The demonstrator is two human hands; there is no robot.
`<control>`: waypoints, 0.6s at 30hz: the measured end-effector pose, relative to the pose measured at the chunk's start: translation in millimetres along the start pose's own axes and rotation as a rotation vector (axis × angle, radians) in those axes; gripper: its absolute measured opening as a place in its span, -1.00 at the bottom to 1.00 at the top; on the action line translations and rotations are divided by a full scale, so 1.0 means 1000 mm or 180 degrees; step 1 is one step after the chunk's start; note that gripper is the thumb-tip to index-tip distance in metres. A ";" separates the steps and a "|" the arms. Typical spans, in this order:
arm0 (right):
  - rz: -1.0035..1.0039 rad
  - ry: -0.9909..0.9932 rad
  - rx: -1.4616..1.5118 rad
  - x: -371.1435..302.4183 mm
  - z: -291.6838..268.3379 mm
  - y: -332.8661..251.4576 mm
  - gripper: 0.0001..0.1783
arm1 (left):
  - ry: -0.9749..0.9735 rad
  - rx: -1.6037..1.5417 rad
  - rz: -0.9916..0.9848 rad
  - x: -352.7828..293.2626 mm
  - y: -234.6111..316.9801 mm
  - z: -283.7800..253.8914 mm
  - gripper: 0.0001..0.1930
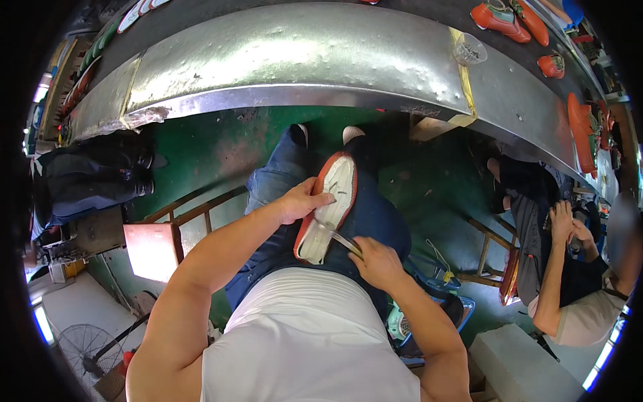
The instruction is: Manually assemble and last footwear components at an industrial assembly line.
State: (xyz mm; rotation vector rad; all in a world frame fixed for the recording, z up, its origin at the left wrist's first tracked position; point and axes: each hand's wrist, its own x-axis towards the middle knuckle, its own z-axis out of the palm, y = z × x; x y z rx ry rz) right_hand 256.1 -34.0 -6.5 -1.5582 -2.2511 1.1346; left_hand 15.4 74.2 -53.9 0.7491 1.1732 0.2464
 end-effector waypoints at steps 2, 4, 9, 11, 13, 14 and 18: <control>0.0265 -0.0220 0.0073 -0.011 -0.012 -0.003 -0.68 | 0.0276 0.0547 0.0454 0.000 -0.014 0.007 -0.34; 0.1062 -0.1137 0.0365 -0.005 -0.022 -0.001 -0.72 | 0.0077 0.0621 0.0351 -0.010 -0.009 0.014 -0.18; 0.0678 -0.0849 0.0199 -0.017 -0.019 0.003 -0.75 | -0.0477 -0.0011 0.0643 -0.025 -0.049 0.013 0.02; 0.0595 -0.0606 -0.0228 -0.024 -0.017 -0.009 -0.73 | -0.0359 -0.0295 0.0693 -0.021 -0.055 0.018 0.00; 0.0610 -0.0653 -0.0443 -0.027 -0.018 -0.020 -0.73 | -0.0243 -0.0803 0.0607 -0.021 -0.057 0.021 -0.02; 0.0630 -0.0688 -0.0647 -0.027 -0.018 -0.023 -0.72 | -0.0229 -0.0815 0.0618 -0.020 -0.060 0.024 -0.02; 0.0880 -0.0946 -0.0535 -0.024 -0.011 -0.012 -0.72 | 0.0937 0.0534 0.1155 -0.006 -0.082 0.040 -0.01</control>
